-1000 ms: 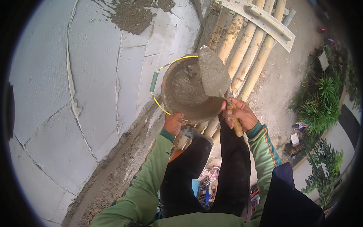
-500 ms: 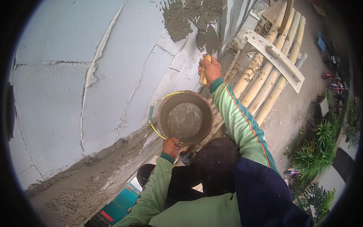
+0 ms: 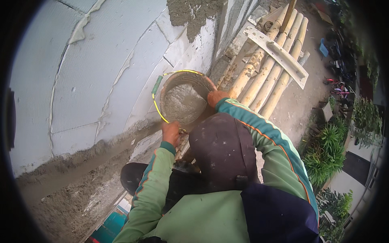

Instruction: The person scoops wet cement from a bucket using a trowel and applies it to a white block wall. They spread and smooth the cement across the surface while standing on a bamboo scaffold.

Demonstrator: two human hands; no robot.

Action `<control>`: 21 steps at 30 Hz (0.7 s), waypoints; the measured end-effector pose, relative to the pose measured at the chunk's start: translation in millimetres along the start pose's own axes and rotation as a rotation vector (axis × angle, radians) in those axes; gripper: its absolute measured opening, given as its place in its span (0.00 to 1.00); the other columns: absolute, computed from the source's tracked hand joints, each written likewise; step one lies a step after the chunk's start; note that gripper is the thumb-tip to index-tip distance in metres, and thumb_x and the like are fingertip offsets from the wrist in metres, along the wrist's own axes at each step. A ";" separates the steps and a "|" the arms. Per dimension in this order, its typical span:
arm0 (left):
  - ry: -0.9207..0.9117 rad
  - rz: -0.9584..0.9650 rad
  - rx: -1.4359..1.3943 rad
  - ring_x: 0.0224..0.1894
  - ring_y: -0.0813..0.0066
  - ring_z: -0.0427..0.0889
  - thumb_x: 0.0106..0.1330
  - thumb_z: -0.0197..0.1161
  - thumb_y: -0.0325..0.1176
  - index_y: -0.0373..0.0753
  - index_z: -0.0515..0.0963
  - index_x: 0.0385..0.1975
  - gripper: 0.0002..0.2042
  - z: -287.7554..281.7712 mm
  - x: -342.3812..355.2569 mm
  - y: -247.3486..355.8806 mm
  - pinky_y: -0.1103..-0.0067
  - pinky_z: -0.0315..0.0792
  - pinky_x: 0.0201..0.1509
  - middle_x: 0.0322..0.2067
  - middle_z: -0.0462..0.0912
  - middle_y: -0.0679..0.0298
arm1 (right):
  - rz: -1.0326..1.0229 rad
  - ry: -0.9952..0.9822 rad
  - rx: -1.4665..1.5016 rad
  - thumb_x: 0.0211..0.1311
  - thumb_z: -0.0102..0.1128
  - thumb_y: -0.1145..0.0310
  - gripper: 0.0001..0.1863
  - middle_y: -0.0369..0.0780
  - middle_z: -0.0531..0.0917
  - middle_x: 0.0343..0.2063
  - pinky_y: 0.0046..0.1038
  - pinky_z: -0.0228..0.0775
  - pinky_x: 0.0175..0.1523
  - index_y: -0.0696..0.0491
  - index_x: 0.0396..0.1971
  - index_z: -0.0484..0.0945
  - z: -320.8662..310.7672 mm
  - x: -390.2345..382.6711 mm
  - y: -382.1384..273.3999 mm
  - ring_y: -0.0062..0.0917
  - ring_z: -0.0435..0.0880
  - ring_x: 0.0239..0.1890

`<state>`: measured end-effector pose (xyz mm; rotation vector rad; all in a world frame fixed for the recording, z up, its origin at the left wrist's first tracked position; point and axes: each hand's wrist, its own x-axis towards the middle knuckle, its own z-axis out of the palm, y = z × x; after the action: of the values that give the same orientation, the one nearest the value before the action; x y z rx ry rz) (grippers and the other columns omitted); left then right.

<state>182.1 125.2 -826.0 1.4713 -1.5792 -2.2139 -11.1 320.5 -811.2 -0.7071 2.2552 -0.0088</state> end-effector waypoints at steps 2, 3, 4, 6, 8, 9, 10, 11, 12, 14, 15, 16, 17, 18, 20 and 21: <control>0.007 0.096 0.038 0.30 0.64 0.83 0.54 0.57 0.19 0.30 0.73 0.44 0.15 11.5 -3.9 9.5 0.68 0.78 0.30 0.33 0.79 0.57 | -0.018 -0.099 0.163 0.61 0.61 0.56 0.22 0.50 0.86 0.36 0.42 0.77 0.47 0.61 0.43 0.82 10.7 12.5 1.3 0.42 0.86 0.41; 0.041 0.143 0.051 0.29 0.65 0.82 0.54 0.57 0.19 0.31 0.73 0.43 0.15 4.0 -8.1 17.4 0.70 0.77 0.29 0.32 0.79 0.59 | -0.030 -0.126 0.301 0.62 0.62 0.55 0.22 0.50 0.87 0.36 0.41 0.77 0.47 0.61 0.43 0.82 10.3 9.1 3.5 0.42 0.87 0.40; 0.075 0.175 0.031 0.28 0.66 0.82 0.54 0.58 0.19 0.31 0.73 0.43 0.15 -2.0 -11.0 25.6 0.71 0.76 0.29 0.31 0.79 0.59 | -0.142 -0.130 0.409 0.61 0.63 0.56 0.23 0.50 0.87 0.37 0.39 0.77 0.47 0.60 0.47 0.82 2.4 1.8 -1.0 0.38 0.87 0.40; 0.081 0.122 -0.012 0.28 0.67 0.81 0.54 0.58 0.19 0.32 0.73 0.42 0.14 -13.8 -6.0 28.2 0.71 0.76 0.29 0.31 0.78 0.60 | -0.230 -0.233 0.534 0.61 0.66 0.61 0.23 0.46 0.88 0.38 0.35 0.77 0.47 0.61 0.51 0.80 0.0 -2.5 22.7 0.30 0.86 0.40; -0.047 -0.088 -0.050 0.29 0.65 0.82 0.54 0.59 0.20 0.32 0.73 0.42 0.14 8.4 8.4 8.9 0.70 0.76 0.29 0.31 0.78 0.61 | -0.179 -0.129 0.677 0.58 0.67 0.54 0.26 0.46 0.87 0.37 0.33 0.75 0.48 0.61 0.48 0.82 60.8 12.2 103.9 0.34 0.85 0.40; -0.016 -0.104 -0.072 0.30 0.63 0.82 0.53 0.58 0.20 0.33 0.72 0.42 0.15 6.5 3.4 17.5 0.68 0.77 0.29 0.32 0.78 0.59 | -0.183 -0.189 0.720 0.59 0.66 0.56 0.26 0.45 0.87 0.38 0.33 0.76 0.48 0.62 0.49 0.81 60.3 10.9 98.5 0.33 0.85 0.40; 0.017 -0.114 -0.097 0.30 0.60 0.82 0.53 0.58 0.20 0.33 0.72 0.43 0.15 4.6 -3.8 30.2 0.66 0.77 0.28 0.34 0.77 0.58 | -0.197 -0.229 0.756 0.59 0.65 0.57 0.26 0.45 0.86 0.39 0.32 0.76 0.48 0.63 0.50 0.80 45.7 10.3 80.2 0.32 0.85 0.40; 0.050 -0.142 -0.153 0.30 0.60 0.82 0.53 0.58 0.20 0.33 0.71 0.43 0.16 7.6 -10.5 37.4 0.65 0.78 0.28 0.34 0.77 0.57 | -0.204 -0.265 0.795 0.60 0.64 0.59 0.25 0.44 0.86 0.40 0.32 0.76 0.49 0.64 0.51 0.79 29.8 2.2 63.9 0.32 0.84 0.40; 0.079 -0.176 -0.202 0.30 0.59 0.82 0.53 0.57 0.20 0.32 0.71 0.44 0.16 8.7 -16.4 40.9 0.64 0.79 0.28 0.34 0.76 0.56 | -0.190 -0.244 0.974 0.61 0.61 0.62 0.23 0.43 0.86 0.39 0.31 0.76 0.47 0.63 0.50 0.79 20.2 -10.3 52.1 0.30 0.83 0.39; 0.111 -0.167 -0.232 0.30 0.58 0.82 0.53 0.56 0.19 0.31 0.70 0.44 0.17 10.1 -21.3 41.9 0.63 0.80 0.29 0.33 0.75 0.56 | -0.165 -0.191 1.341 0.62 0.57 0.67 0.19 0.42 0.84 0.38 0.29 0.77 0.44 0.63 0.48 0.78 5.1 -37.7 38.4 0.28 0.82 0.37; 0.131 -0.167 -0.244 0.30 0.57 0.82 0.53 0.55 0.19 0.31 0.69 0.45 0.17 10.3 -23.3 41.6 0.62 0.81 0.30 0.33 0.74 0.55 | -0.176 -0.195 1.548 0.62 0.56 0.69 0.17 0.41 0.84 0.37 0.28 0.76 0.42 0.62 0.48 0.77 -4.4 -50.2 40.0 0.26 0.81 0.36; 0.127 -0.201 -0.252 0.30 0.57 0.82 0.53 0.54 0.18 0.30 0.69 0.45 0.17 9.3 -23.7 41.1 0.62 0.82 0.31 0.32 0.74 0.56 | -0.191 -0.207 1.756 0.63 0.55 0.71 0.15 0.40 0.83 0.35 0.27 0.76 0.41 0.61 0.48 0.76 -12.2 -60.1 40.9 0.24 0.80 0.35; 0.126 -0.235 -0.261 0.31 0.57 0.82 0.53 0.54 0.18 0.30 0.69 0.45 0.17 7.9 -23.3 41.1 0.62 0.82 0.32 0.32 0.73 0.57 | -0.208 -0.223 1.963 0.63 0.53 0.73 0.14 0.39 0.82 0.34 0.26 0.75 0.39 0.59 0.48 0.75 -19.8 -67.6 41.1 0.23 0.80 0.33; 0.136 -0.268 -0.271 0.31 0.56 0.82 0.53 0.53 0.17 0.30 0.68 0.45 0.17 1.5 -26.2 40.3 0.62 0.82 0.33 0.31 0.73 0.58 | -0.205 -0.083 1.974 0.63 0.52 0.74 0.14 0.38 0.81 0.34 0.25 0.75 0.38 0.58 0.48 0.75 -26.1 -74.4 37.9 0.22 0.79 0.33; 0.147 -0.278 -0.320 0.33 0.58 0.82 0.52 0.54 0.19 0.42 0.66 0.59 0.30 -33.7 -10.2 4.2 0.63 0.80 0.29 0.43 0.76 0.55 | -0.217 0.169 1.975 0.63 0.51 0.74 0.14 0.35 0.78 0.36 0.23 0.74 0.36 0.55 0.49 0.73 -38.0 -73.5 25.9 0.20 0.77 0.32; 0.166 -0.279 -0.314 0.33 0.58 0.82 0.52 0.54 0.18 0.42 0.66 0.59 0.30 -41.8 -8.4 -4.4 0.64 0.79 0.28 0.43 0.77 0.55 | -0.182 0.316 2.029 0.63 0.53 0.74 0.16 0.36 0.79 0.34 0.24 0.73 0.34 0.53 0.51 0.72 -27.1 -58.3 28.5 0.20 0.77 0.30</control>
<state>218.2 102.1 -824.9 1.8039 -0.9741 -2.2706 -10.6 367.8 -759.1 0.2936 1.2663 -2.1423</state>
